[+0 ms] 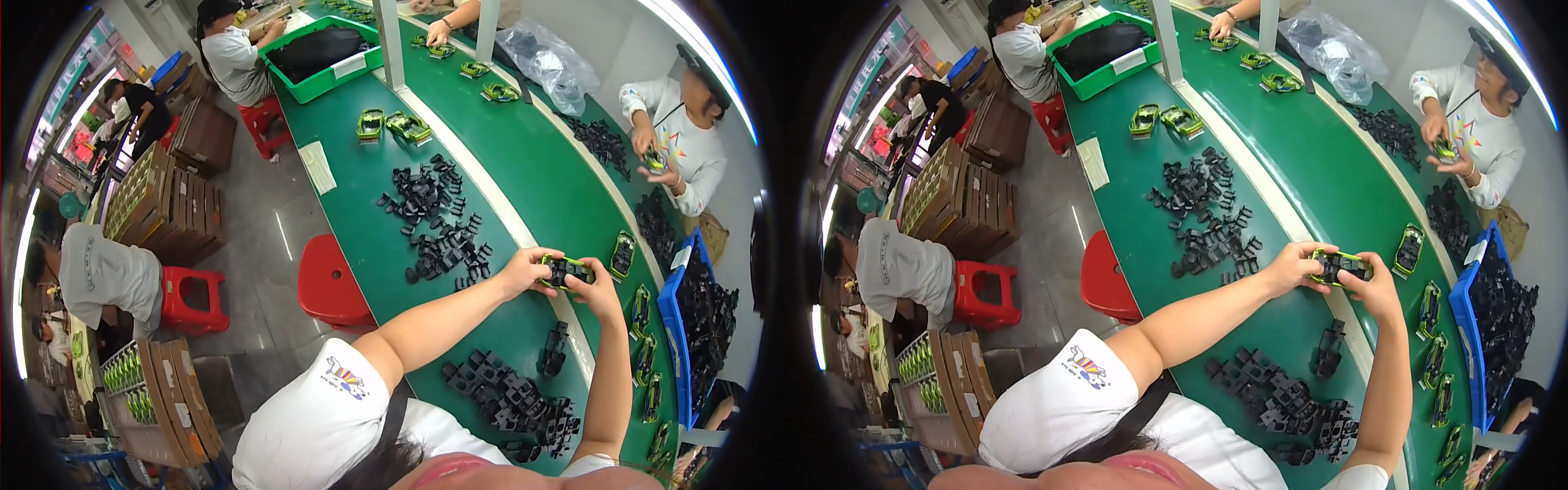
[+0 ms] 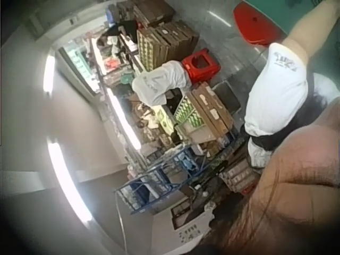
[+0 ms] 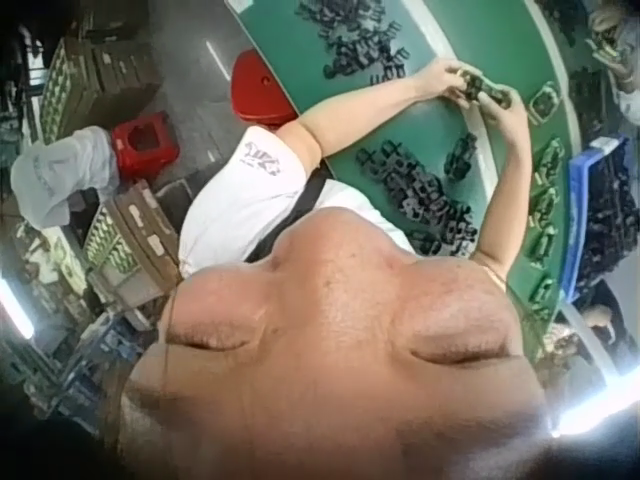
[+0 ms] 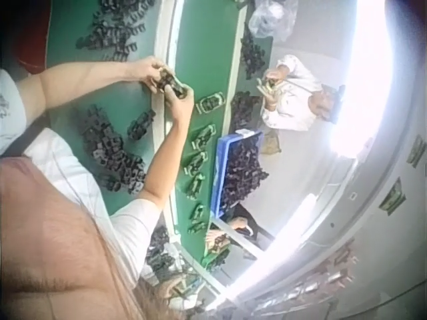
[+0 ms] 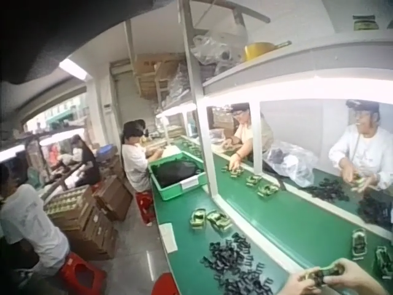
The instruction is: The person assembles a green toy car body by hand, attaching small plastic chassis parts to it on a production line.
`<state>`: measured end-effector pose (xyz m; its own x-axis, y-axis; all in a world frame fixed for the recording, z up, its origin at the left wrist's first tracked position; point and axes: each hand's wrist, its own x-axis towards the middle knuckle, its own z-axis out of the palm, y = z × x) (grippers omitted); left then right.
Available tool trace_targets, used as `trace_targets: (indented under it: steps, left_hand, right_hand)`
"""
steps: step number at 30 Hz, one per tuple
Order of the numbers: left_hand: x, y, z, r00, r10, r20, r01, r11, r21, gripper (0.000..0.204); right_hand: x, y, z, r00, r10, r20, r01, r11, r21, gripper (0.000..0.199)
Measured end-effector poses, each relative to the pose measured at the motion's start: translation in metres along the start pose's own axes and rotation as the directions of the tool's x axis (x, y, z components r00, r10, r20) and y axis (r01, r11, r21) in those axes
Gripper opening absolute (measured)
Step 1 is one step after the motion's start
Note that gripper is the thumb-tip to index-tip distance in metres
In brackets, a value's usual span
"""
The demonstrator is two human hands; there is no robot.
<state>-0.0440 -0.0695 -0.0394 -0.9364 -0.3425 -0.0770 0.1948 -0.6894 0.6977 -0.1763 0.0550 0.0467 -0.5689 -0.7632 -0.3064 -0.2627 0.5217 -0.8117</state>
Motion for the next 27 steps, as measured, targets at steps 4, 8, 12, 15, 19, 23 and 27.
trace_targets:
  steps: [4, 8, 12, 15, 19, 23, 27]
  left_hand:
    - [-0.002, 0.001, 0.004, 1.0, 0.001, 0.015, -0.002, 1.0, 0.03, 0.045]
    - [-0.002, 0.0, 0.0, 1.0, 0.016, -0.003, -0.016, 1.0, 0.017, 0.045]
    - [0.0, -0.001, -0.001, 1.0, 0.013, -0.003, -0.013, 1.0, 0.028, 0.046]
    - [0.002, 0.0, -0.002, 1.0, 0.017, -0.007, -0.016, 0.999, 0.029, 0.046]
    - [0.005, 0.003, 0.001, 1.0, 0.014, -0.003, -0.014, 1.0, 0.014, 0.045]
    - [0.004, 0.003, 0.0, 0.999, 0.017, -0.027, -0.019, 0.997, -0.071, 0.046]
    - [0.002, 0.001, -0.004, 0.999, 0.026, -0.048, -0.031, 0.995, -0.095, 0.047]
  right_hand:
    - [0.0, 0.005, 0.002, 1.0, 0.006, -0.024, -0.005, 0.999, 0.04, 0.047]
    - [0.001, -0.001, 0.006, 0.999, 0.019, -0.029, -0.019, 1.0, 0.009, 0.047]
    - [0.002, 0.0, 0.007, 0.998, 0.031, -0.05, -0.031, 1.0, 0.004, 0.046]
    - [0.007, 0.006, 0.007, 0.998, 0.021, -0.057, -0.022, 1.0, -0.009, 0.047]
    - [0.008, 0.013, 0.002, 0.987, -0.09, -0.132, 0.075, 0.99, -0.116, 0.057]
    - [0.0, 0.02, 0.007, 0.852, -0.302, -0.428, 0.189, 0.939, -0.287, 0.064]
    - [-0.054, -0.015, 0.022, 0.835, -0.404, -0.373, 0.224, 0.869, -0.44, 0.055]
